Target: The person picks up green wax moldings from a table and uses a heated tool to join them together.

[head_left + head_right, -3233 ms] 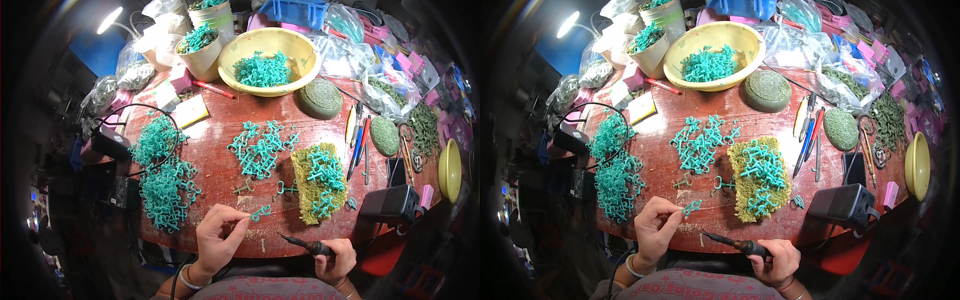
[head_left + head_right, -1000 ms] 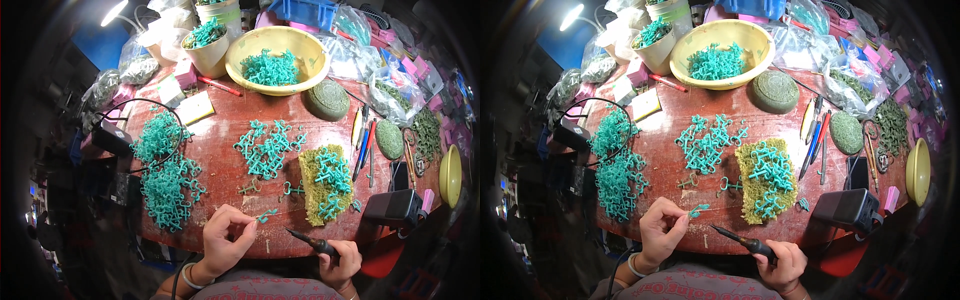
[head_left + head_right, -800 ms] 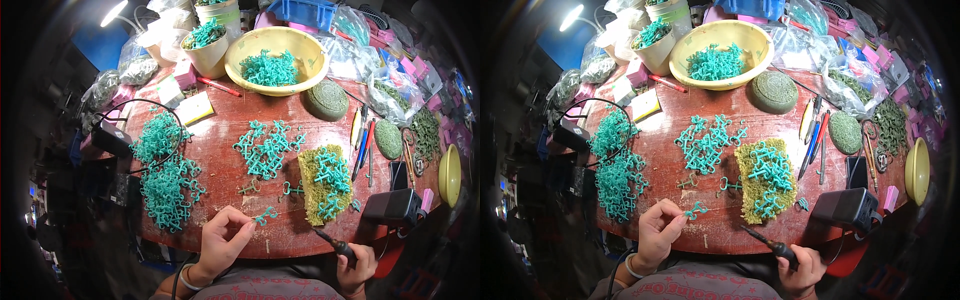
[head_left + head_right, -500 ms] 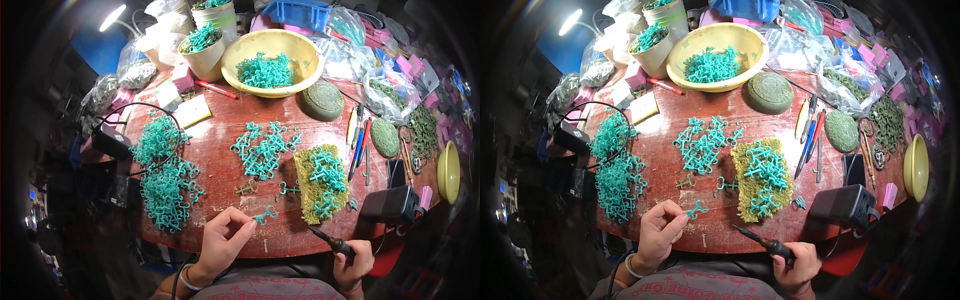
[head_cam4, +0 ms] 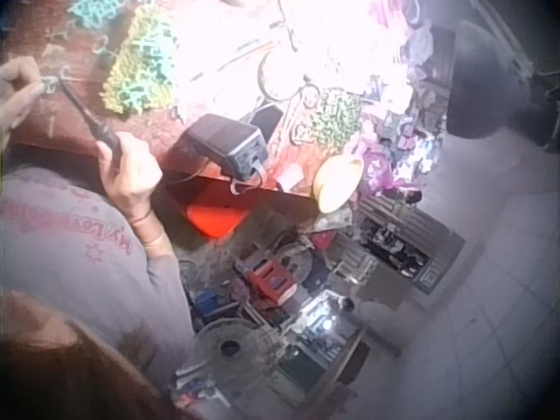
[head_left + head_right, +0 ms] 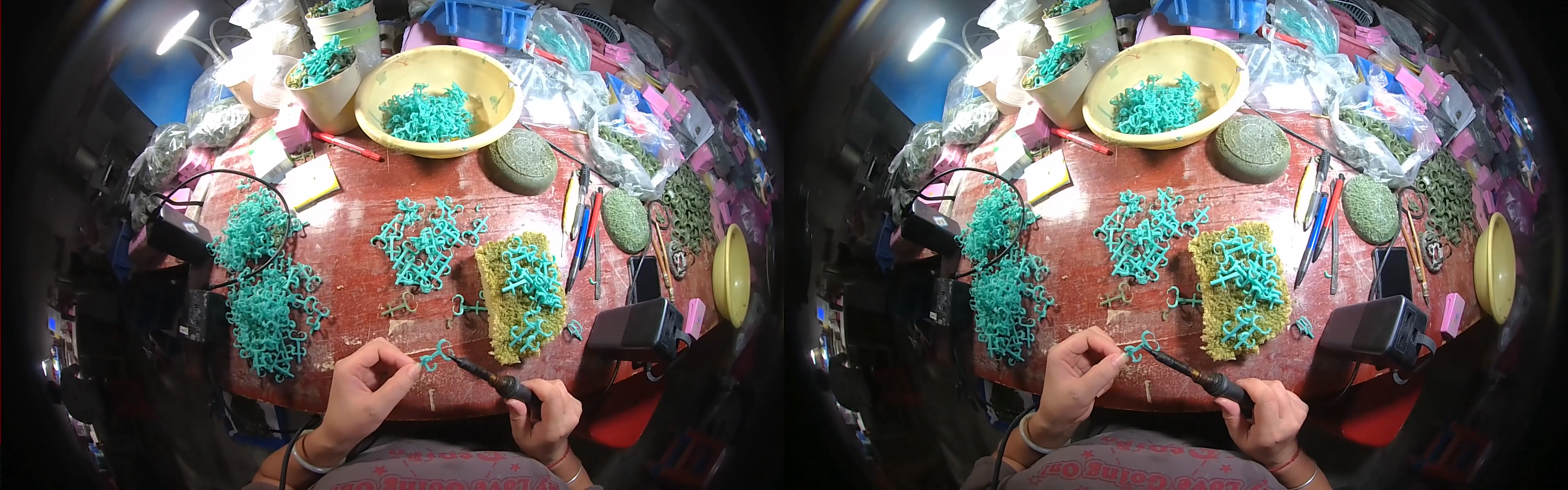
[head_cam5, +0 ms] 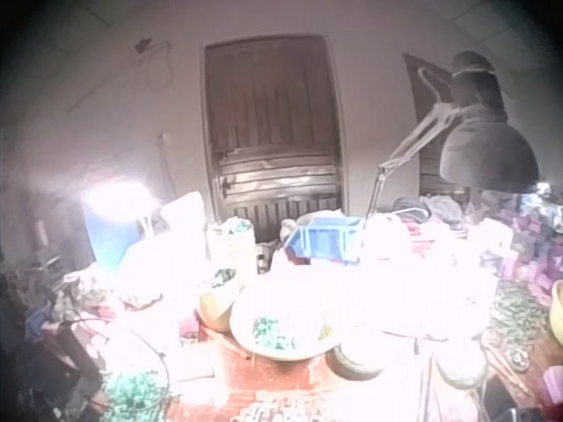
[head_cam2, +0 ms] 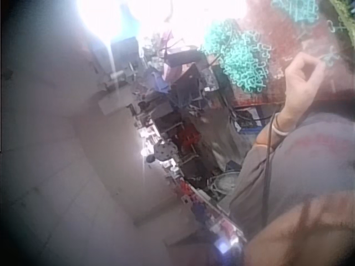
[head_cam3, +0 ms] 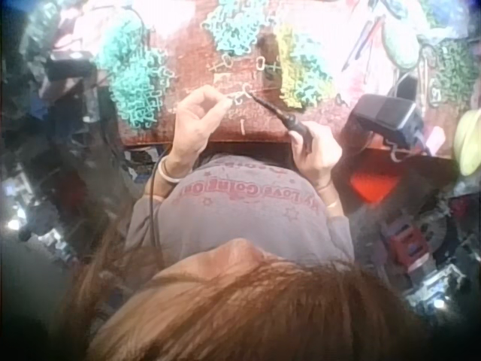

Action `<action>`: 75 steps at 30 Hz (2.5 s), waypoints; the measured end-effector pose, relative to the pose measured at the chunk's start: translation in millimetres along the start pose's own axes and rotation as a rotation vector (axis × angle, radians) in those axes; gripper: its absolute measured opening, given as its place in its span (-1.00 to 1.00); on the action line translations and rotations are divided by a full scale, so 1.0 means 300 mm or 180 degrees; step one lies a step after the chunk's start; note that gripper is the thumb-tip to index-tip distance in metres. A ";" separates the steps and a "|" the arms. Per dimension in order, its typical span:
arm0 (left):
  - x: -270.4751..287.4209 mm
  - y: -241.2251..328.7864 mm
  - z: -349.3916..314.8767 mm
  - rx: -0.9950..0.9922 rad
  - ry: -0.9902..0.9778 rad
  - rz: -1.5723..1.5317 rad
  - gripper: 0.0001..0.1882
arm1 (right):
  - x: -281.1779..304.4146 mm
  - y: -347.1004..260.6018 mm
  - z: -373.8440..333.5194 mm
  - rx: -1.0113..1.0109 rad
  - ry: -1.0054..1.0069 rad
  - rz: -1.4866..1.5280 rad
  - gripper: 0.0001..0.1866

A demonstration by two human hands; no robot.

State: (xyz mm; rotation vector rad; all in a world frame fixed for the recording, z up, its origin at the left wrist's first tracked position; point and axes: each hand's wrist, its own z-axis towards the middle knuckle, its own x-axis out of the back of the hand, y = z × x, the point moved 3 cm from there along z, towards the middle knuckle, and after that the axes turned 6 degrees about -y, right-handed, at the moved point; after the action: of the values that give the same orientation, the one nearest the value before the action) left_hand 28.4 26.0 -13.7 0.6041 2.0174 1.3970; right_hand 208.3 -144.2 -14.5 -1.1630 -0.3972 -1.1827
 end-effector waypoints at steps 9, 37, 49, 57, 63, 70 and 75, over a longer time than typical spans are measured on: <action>-0.005 -0.001 0.000 -0.0030 -0.0026 -0.0099 -0.97 | -0.002 0.002 -0.005 -0.0018 -0.0057 -0.0052 -0.71; -0.014 0.013 0.005 -0.0107 0.0075 0.0001 -0.96 | 0.092 0.054 -0.114 -0.0352 0.0233 -0.0454 -0.67; -0.017 0.007 0.007 -0.0188 0.0084 0.0045 -0.97 | 0.062 0.025 -0.061 -0.0339 0.0181 -0.0095 -0.70; -0.017 0.009 0.006 -0.0189 0.0111 0.0024 -0.97 | 0.014 0.007 -0.028 -0.0106 0.0066 0.0163 -0.70; -0.010 0.005 0.003 -0.0133 0.0099 0.0028 -0.94 | 0.011 0.009 -0.033 -0.0081 0.0072 0.0143 -0.69; -0.005 -0.001 0.001 0.0040 0.0060 -0.0099 -0.95 | 0.010 0.013 -0.045 -0.0087 0.0074 0.0121 -0.69; -0.003 0.003 0.000 0.0087 0.0101 -0.0125 -0.95 | 0.011 0.011 -0.039 -0.0105 0.0053 0.0186 -0.69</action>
State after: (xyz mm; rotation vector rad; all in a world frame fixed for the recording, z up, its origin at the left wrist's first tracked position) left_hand 29.2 25.6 -12.8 0.5542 2.0652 1.3661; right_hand 208.8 -156.1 -18.4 -1.1850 -0.3302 -1.1510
